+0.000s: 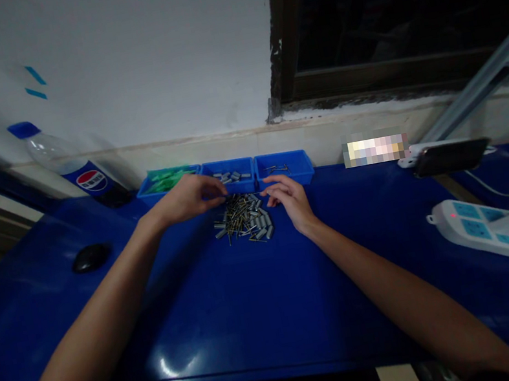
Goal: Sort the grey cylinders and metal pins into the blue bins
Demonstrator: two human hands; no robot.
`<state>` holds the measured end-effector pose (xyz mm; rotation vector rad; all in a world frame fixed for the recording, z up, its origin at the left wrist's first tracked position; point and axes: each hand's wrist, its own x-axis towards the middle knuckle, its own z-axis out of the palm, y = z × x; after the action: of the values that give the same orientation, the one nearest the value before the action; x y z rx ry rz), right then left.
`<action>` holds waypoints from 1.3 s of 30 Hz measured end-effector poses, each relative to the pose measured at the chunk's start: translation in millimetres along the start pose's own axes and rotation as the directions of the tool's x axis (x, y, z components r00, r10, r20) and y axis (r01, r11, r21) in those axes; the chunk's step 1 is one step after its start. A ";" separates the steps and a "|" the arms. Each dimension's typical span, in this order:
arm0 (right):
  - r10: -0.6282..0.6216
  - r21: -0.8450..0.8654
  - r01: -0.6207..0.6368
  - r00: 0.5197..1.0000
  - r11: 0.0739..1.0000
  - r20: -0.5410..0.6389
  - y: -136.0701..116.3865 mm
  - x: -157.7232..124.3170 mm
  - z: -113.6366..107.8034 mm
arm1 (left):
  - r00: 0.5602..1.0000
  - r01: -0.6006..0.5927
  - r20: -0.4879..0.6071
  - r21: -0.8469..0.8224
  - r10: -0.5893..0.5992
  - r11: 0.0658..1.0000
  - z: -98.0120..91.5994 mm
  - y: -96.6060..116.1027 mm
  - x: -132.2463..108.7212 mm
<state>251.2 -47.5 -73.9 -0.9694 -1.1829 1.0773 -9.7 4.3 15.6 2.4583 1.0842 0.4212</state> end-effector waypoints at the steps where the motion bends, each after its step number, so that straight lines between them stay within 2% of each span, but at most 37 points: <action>1: 0.002 -0.001 -0.002 1.000 1.000 0.000 -0.1 0.0 0.1 | 0.994 -0.001 0.110 0.055 -0.006 0.998 -1.6 0.2 -1.6; 3: 0.004 -0.004 -0.004 1.000 1.000 0.000 -0.4 -0.1 0.1 | 0.972 0.012 0.230 0.138 -0.044 0.990 -1.5 0.8 -3.7; 6: 0.006 -0.003 -0.006 1.000 1.000 0.002 -0.9 -0.2 0.0 | 0.960 0.037 0.264 0.201 -0.090 0.979 4.9 2.0 -3.1; 11: 0.004 -0.001 -0.004 1.000 1.000 0.013 -1.6 -0.2 0.4 | 0.964 0.063 0.239 0.216 -0.116 0.974 13.8 2.6 0.4; 21: -0.001 -0.002 0.001 1.000 1.000 0.016 0.2 0.1 0.0 | 0.961 0.057 0.257 0.165 -0.099 0.985 11.7 3.5 -0.3; 26: 0.004 -0.006 -0.004 1.000 1.000 0.017 -0.4 -0.4 0.4 | 0.962 0.083 0.240 0.193 -0.129 0.978 16.1 3.1 0.0; 33: 0.004 -0.013 -0.003 1.000 1.000 0.022 -0.8 -0.8 0.8 | 0.961 0.171 0.171 0.252 -0.218 0.952 20.8 7.7 -1.4; 39: 0.009 -0.044 -0.009 1.000 0.999 0.019 -2.4 -1.6 1.1 | 0.963 0.197 0.116 0.308 -0.242 0.931 12.5 9.6 -4.4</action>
<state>250.3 -49.6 -71.8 -1.0008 -1.2232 1.0740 -1.1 -8.0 9.0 2.5266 1.4238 -0.0016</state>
